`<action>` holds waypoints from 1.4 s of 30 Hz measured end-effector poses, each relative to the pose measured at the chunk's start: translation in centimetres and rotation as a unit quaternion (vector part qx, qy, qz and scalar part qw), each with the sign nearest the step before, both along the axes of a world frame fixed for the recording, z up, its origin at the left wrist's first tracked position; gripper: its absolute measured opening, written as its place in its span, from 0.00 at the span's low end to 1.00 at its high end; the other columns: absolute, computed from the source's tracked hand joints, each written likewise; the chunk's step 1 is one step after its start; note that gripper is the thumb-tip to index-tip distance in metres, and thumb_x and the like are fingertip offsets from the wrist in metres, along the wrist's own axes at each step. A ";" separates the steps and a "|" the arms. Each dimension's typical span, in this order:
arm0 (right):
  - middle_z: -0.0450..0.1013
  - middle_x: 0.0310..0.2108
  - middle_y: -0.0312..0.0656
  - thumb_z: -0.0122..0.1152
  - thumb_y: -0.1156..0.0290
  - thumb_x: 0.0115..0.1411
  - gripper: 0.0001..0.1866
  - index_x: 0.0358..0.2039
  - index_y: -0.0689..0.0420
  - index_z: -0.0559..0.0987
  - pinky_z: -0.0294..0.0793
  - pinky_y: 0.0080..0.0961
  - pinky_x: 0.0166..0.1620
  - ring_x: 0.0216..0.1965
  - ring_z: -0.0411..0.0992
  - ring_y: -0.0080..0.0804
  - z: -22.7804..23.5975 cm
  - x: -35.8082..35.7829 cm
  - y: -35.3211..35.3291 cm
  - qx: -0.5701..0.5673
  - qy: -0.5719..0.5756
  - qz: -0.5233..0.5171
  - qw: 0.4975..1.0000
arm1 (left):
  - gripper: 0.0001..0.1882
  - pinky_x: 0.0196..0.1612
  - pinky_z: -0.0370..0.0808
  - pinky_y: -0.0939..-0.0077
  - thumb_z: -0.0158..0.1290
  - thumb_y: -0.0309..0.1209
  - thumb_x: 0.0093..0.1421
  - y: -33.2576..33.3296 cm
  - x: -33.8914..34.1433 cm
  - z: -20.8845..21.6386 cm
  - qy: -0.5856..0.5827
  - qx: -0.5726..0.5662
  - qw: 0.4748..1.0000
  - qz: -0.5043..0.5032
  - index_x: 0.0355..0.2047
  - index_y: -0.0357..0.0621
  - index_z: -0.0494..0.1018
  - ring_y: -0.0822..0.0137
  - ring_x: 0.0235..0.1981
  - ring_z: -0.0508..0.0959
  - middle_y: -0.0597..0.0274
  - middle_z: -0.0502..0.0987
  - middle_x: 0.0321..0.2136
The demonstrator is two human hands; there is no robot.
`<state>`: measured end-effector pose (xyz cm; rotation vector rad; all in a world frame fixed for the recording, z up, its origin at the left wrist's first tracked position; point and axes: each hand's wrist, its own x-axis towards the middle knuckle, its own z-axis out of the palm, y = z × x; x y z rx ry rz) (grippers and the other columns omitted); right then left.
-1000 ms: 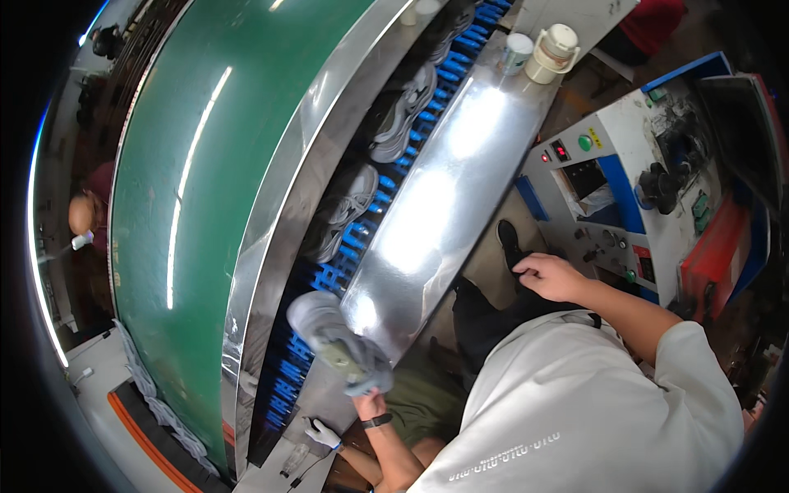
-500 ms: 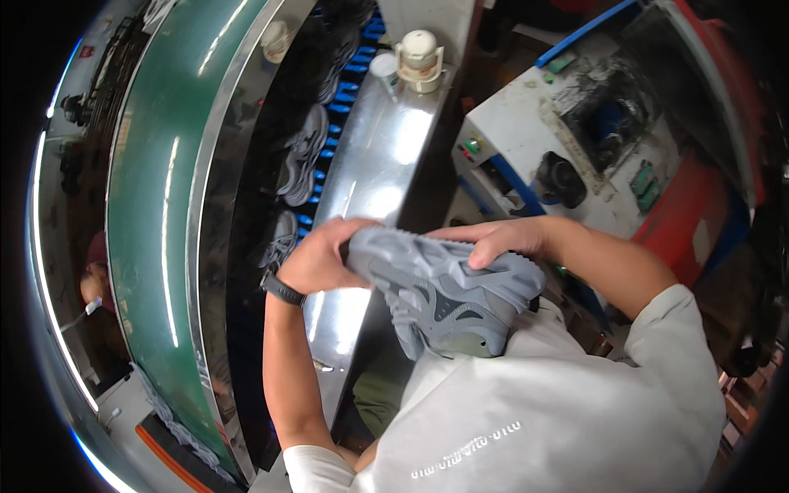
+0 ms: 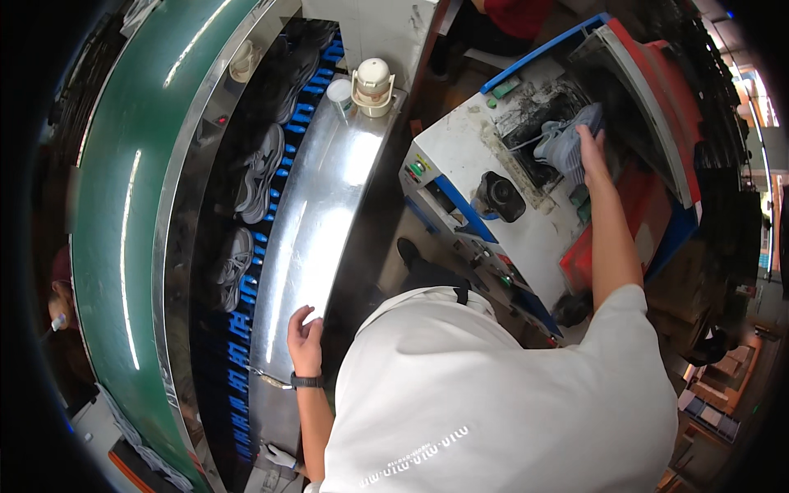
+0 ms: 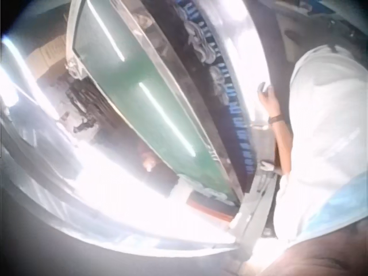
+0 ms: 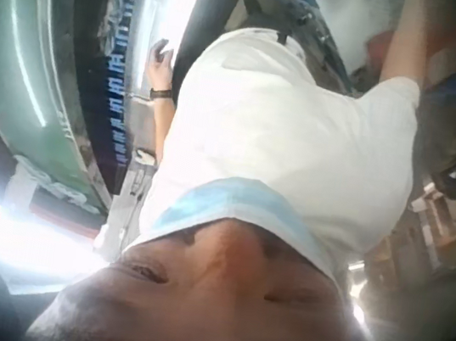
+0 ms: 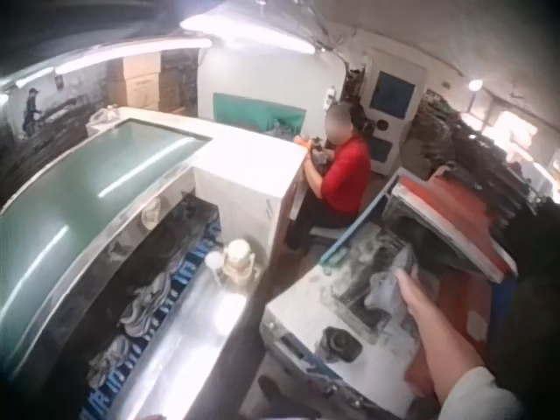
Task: The person repeatedly picks up gray sneakers from a conveyor belt and places them onto a nearby workbench. The action is continuous and repetitive, involving handling the shoes one at a time.
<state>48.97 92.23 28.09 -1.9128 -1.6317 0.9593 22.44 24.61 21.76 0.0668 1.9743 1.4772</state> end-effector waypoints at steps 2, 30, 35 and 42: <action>0.46 0.75 0.67 0.58 0.30 0.53 0.61 0.80 0.43 0.44 0.54 0.48 0.73 0.74 0.53 0.65 -0.7 -3.6 -1.5 -0.028 -0.160 -0.029 0.986 | 0.19 0.54 0.77 0.75 0.55 0.20 0.68 -3.2 2.1 -0.5 -0.038 -0.033 0.997 0.065 0.59 0.35 0.71 0.69 0.46 0.80 0.54 0.78 0.54; 0.78 0.54 0.56 0.49 0.56 0.74 0.23 0.54 0.61 0.81 0.73 0.41 0.60 0.58 0.75 0.54 -16.6 -20.8 -31.5 -0.169 0.030 0.407 0.897 | 0.18 0.54 0.78 0.74 0.55 0.25 0.71 -10.4 10.8 -3.1 -0.078 -0.021 0.966 0.244 0.59 0.32 0.71 0.67 0.48 0.80 0.52 0.79 0.51; 0.78 0.55 0.53 0.51 0.56 0.72 0.22 0.55 0.58 0.82 0.72 0.40 0.61 0.59 0.75 0.52 -14.1 -14.1 -36.2 -0.181 -0.008 0.453 0.873 | 0.19 0.53 0.78 0.75 0.56 0.26 0.70 -9.5 7.4 -5.4 -0.085 -0.001 0.985 0.151 0.59 0.33 0.71 0.69 0.46 0.80 0.54 0.80 0.50; 0.79 0.53 0.51 0.53 0.57 0.70 0.20 0.53 0.54 0.83 0.74 0.44 0.59 0.57 0.76 0.52 -7.7 -3.8 -38.6 -0.105 -0.098 0.432 0.890 | 0.17 0.42 0.75 0.79 0.59 0.31 0.69 -9.4 3.4 -12.8 -0.111 -0.039 0.993 -0.028 0.55 0.38 0.74 0.74 0.38 0.78 0.64 0.80 0.40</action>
